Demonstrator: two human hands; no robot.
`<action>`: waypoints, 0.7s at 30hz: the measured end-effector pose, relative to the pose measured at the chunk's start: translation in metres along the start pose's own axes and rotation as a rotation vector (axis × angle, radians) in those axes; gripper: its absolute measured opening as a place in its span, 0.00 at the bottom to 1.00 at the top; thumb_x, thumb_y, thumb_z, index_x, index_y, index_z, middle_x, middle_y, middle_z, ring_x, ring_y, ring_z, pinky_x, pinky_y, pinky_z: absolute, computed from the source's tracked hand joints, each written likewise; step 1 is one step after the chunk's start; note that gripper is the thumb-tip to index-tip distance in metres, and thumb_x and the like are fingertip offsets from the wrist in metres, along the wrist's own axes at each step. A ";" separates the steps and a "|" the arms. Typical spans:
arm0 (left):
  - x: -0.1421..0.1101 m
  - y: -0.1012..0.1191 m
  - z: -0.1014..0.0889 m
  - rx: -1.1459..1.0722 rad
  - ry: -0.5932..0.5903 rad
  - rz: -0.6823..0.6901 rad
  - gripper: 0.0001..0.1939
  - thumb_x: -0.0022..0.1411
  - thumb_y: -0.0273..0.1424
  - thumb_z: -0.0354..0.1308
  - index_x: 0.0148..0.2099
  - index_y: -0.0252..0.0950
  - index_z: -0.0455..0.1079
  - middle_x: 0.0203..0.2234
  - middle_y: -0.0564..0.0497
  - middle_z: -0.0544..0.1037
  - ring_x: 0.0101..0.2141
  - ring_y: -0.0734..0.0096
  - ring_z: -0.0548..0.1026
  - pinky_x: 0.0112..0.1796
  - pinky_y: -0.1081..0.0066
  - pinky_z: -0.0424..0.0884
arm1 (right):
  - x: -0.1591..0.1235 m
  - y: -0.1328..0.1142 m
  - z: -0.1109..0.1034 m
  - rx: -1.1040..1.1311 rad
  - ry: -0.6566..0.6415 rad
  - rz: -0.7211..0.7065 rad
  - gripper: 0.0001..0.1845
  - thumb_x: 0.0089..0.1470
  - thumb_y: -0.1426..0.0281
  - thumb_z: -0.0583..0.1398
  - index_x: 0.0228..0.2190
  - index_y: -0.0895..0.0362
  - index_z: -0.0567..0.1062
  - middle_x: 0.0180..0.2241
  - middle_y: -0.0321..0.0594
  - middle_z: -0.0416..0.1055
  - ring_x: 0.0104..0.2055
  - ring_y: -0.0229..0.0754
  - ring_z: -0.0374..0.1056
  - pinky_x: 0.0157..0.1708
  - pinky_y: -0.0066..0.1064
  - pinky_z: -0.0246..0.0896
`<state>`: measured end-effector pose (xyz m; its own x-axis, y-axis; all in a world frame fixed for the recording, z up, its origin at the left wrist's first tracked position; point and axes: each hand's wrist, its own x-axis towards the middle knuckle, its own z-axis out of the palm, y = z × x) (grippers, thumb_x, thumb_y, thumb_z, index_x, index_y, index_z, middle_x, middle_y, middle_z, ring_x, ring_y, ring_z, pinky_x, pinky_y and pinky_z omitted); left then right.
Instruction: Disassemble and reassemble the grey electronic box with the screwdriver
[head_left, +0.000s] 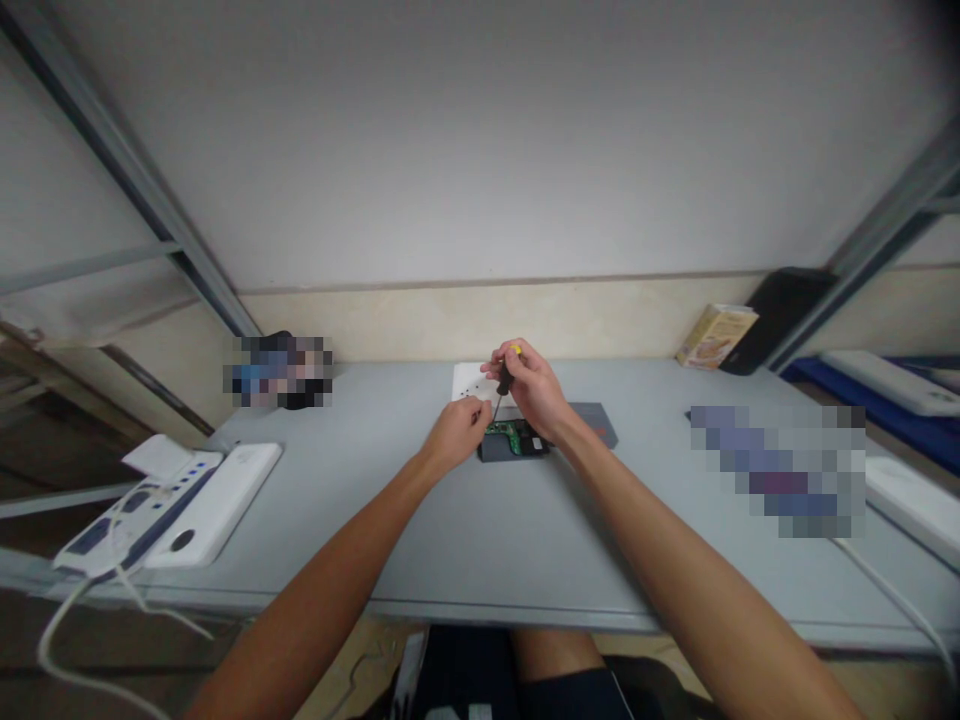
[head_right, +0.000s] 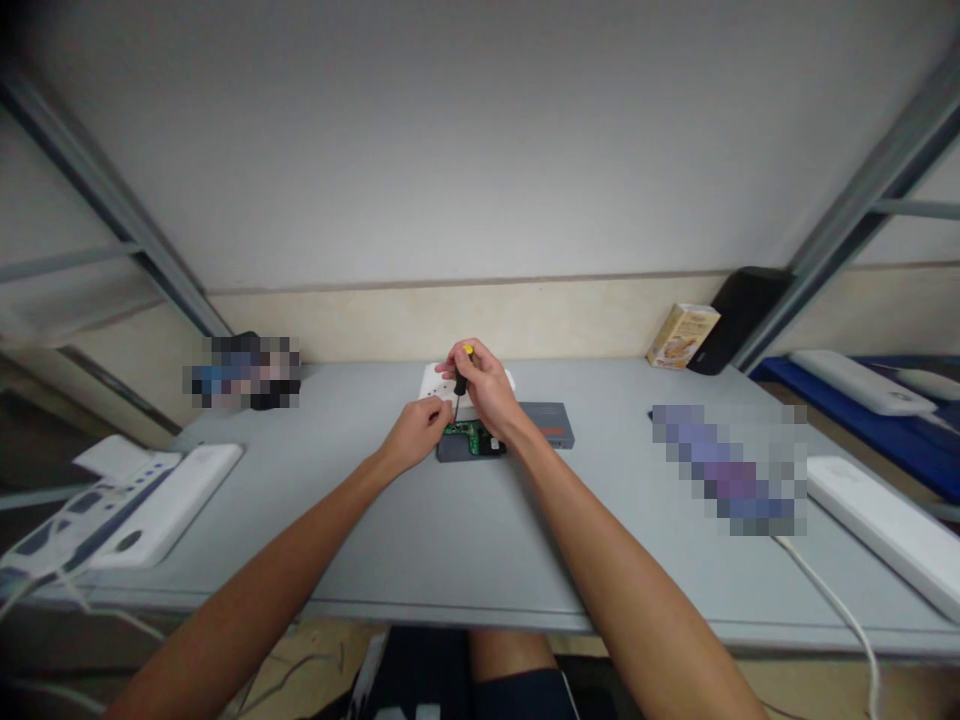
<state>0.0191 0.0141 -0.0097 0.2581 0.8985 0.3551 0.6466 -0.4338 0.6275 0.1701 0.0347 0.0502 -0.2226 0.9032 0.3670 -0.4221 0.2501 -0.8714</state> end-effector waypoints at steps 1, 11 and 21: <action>0.000 0.000 0.000 -0.005 0.000 -0.003 0.23 0.73 0.37 0.45 0.29 0.34 0.71 0.23 0.52 0.74 0.26 0.72 0.68 0.32 0.71 0.62 | 0.000 0.000 -0.001 -0.006 0.005 0.002 0.21 0.53 0.50 0.67 0.34 0.51 0.66 0.34 0.34 0.69 0.33 0.37 0.70 0.38 0.32 0.65; 0.000 0.003 -0.001 0.048 0.003 0.006 0.22 0.73 0.35 0.47 0.26 0.35 0.68 0.22 0.52 0.73 0.25 0.72 0.68 0.31 0.71 0.60 | -0.002 0.007 0.009 -0.064 -0.034 0.006 0.26 0.62 0.43 0.52 0.40 0.51 0.73 0.25 0.33 0.61 0.25 0.37 0.59 0.27 0.30 0.59; 0.001 -0.002 0.002 0.046 -0.007 0.008 0.23 0.73 0.36 0.46 0.26 0.35 0.68 0.21 0.52 0.72 0.25 0.72 0.68 0.29 0.71 0.58 | -0.001 0.004 0.009 -0.081 0.011 -0.038 0.24 0.54 0.46 0.64 0.31 0.50 0.62 0.28 0.31 0.68 0.26 0.35 0.65 0.30 0.29 0.62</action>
<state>0.0195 0.0156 -0.0119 0.2682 0.8955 0.3552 0.6768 -0.4375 0.5921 0.1609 0.0314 0.0488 -0.1974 0.8963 0.3971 -0.3579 0.3112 -0.8804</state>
